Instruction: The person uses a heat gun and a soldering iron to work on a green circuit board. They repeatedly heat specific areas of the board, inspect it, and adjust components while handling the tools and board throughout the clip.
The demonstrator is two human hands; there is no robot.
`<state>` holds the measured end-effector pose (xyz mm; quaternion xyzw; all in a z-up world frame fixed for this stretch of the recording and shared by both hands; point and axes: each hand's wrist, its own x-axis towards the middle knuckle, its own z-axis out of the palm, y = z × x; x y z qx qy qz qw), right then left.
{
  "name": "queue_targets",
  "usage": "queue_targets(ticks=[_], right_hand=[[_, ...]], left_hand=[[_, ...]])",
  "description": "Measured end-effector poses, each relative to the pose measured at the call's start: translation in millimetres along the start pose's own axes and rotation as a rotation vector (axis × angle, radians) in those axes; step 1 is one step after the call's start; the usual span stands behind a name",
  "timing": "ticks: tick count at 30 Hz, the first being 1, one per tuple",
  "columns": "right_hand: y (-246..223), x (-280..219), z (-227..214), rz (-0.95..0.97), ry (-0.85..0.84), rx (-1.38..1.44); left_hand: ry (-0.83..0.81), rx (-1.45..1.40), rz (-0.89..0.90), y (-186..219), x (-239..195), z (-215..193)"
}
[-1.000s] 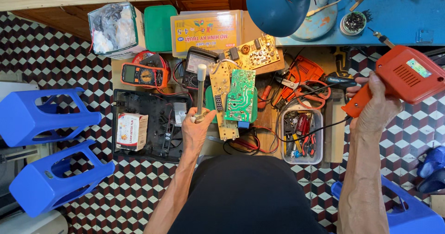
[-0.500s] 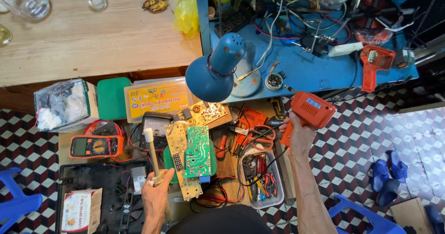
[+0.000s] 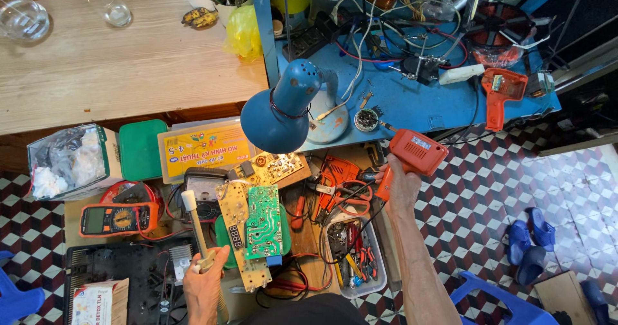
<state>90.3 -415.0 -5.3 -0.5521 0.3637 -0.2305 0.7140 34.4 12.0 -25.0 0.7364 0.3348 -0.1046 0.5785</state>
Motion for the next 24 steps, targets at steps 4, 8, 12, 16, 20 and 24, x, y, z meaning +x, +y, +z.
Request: queue_targets(ticks=[4,8,12,16,20,24], right_hand=[[1,-4,-2,0.002,-0.008,0.016],[2,-5,-1,0.004,-0.010,-0.007],[1,-7,3,0.007,-0.004,-0.016],[4,-6,1,0.022,0.017,-0.024],[13,-6,0,-0.011,-0.004,-0.021],[14,3,-5,-0.085,-0.062,-0.042]], left_hand=[[-0.029,0.013,-0.074,6,-6,2],[-0.073,0.035,-0.143,8,-8,7],[-0.083,0.038,-0.117,4,-9,10],[-0.095,0.060,-0.087,-2,-6,11],[-0.097,0.089,-0.093,-3,-8,6],[-0.130,-0.095,-0.019,-1,-7,11]])
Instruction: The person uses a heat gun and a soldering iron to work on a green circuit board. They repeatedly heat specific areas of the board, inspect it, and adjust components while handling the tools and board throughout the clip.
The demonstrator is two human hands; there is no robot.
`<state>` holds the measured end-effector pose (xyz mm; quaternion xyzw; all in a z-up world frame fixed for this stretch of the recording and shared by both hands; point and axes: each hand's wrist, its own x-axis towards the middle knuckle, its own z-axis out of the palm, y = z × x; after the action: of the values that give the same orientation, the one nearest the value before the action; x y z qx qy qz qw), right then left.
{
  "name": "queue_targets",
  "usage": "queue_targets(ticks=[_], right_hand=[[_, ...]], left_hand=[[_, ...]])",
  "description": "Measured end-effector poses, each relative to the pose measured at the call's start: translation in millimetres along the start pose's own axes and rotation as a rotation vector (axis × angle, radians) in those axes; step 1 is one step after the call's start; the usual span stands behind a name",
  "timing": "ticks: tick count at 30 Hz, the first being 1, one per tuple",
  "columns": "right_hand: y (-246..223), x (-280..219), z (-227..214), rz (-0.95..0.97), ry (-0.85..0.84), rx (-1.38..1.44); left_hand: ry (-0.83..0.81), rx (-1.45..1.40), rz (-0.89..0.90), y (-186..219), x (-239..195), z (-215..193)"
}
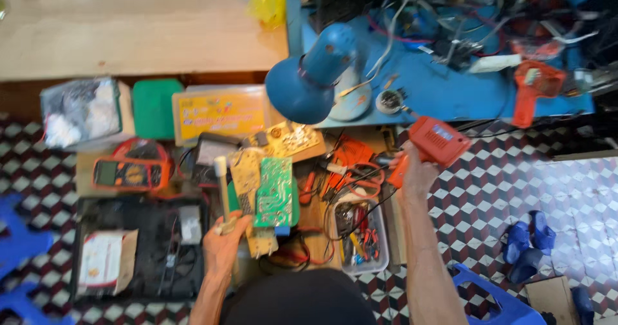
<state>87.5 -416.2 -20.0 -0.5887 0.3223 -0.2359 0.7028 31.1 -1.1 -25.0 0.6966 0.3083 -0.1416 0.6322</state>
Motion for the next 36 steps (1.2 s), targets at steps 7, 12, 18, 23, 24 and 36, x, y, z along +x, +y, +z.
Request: queue_targets(ticks=[7,12,18,23,24,36], right_hand=[[13,4,-6,-0.034,-0.050,0.038],[18,7,-15,-0.090,-0.104,-0.014],[24,14,-25,-0.179,-0.132,-0.089],[11,8,-24,-0.161,-0.174,-0.064],[6,4,-22,-0.158,-0.173,-0.052],[-47,-162,-17,0.067,-0.197,-0.057]], left_hand=[[0.078,0.049,0.081,-29,12,-7],[0.103,0.181,0.057,-38,17,-1],[0.067,0.139,0.123,-38,17,12],[0.094,0.227,0.138,-26,12,15],[0.100,0.253,0.129,-23,11,14],[-0.023,0.176,0.072,-34,29,16]])
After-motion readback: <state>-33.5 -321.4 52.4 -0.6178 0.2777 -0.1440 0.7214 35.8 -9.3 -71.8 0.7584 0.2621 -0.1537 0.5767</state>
